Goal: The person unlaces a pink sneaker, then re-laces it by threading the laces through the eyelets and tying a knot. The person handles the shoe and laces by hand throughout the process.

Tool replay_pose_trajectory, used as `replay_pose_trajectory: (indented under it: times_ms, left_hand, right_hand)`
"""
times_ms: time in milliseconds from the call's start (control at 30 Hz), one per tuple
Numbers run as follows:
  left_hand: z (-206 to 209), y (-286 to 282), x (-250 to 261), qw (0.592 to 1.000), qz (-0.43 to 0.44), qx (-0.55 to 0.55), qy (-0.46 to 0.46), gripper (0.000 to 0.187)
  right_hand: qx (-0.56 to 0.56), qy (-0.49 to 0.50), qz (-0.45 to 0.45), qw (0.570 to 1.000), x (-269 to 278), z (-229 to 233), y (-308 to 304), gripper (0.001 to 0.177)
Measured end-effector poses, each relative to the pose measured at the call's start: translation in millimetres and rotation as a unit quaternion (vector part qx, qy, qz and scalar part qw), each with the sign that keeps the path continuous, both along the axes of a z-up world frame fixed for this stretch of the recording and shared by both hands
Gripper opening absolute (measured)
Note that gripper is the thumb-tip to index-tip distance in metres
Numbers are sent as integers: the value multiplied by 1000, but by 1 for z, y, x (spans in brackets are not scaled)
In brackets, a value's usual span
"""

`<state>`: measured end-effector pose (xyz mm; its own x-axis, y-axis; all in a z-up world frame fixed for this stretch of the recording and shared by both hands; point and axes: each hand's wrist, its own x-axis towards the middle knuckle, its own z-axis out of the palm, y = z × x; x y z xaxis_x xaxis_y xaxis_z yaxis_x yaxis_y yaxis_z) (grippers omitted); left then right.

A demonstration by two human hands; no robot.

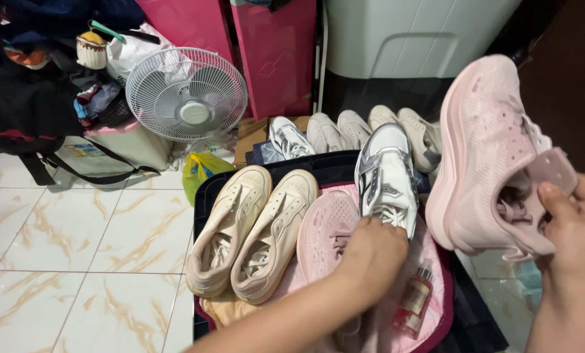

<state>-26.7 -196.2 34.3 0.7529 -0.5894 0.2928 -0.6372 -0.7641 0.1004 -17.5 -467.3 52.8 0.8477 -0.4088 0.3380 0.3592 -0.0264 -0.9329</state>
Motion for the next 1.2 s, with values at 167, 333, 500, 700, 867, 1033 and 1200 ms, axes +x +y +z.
replay_pose_trajectory:
  times_ms: [167, 333, 500, 700, 867, 1033, 1200]
  left_hand:
    - [-16, -9, 20, 987, -72, -88, 111, 20]
    - [6, 14, 28, 976, -47, -209, -31, 24]
    - [21, 65, 91, 968, 9, -187, -166, 14]
    - [20, 156, 155, 957, 26, -119, -263, 15]
    - [-1, 204, 196, 969, 86, -90, -215, 12]
    - [-34, 232, 253, 970, 192, -77, -129, 7]
    - [-97, 248, 308, 954, 292, -47, -47, 9]
  right_hand:
    - [45, -32, -16, 998, -18, 2, 2, 22]
    - [59, -2, -41, 997, -24, -11, -6, 14]
    - [60, -35, -31, 997, -3, -34, -6, 9]
    - [32, 95, -57, 993, 29, -33, 22, 26]
    - [97, 99, -2, 990, 41, -39, 51, 20]
    - [119, 103, 10, 987, 58, -45, 75, 26]
    - [137, 117, -2, 984, 76, -83, 75, 29]
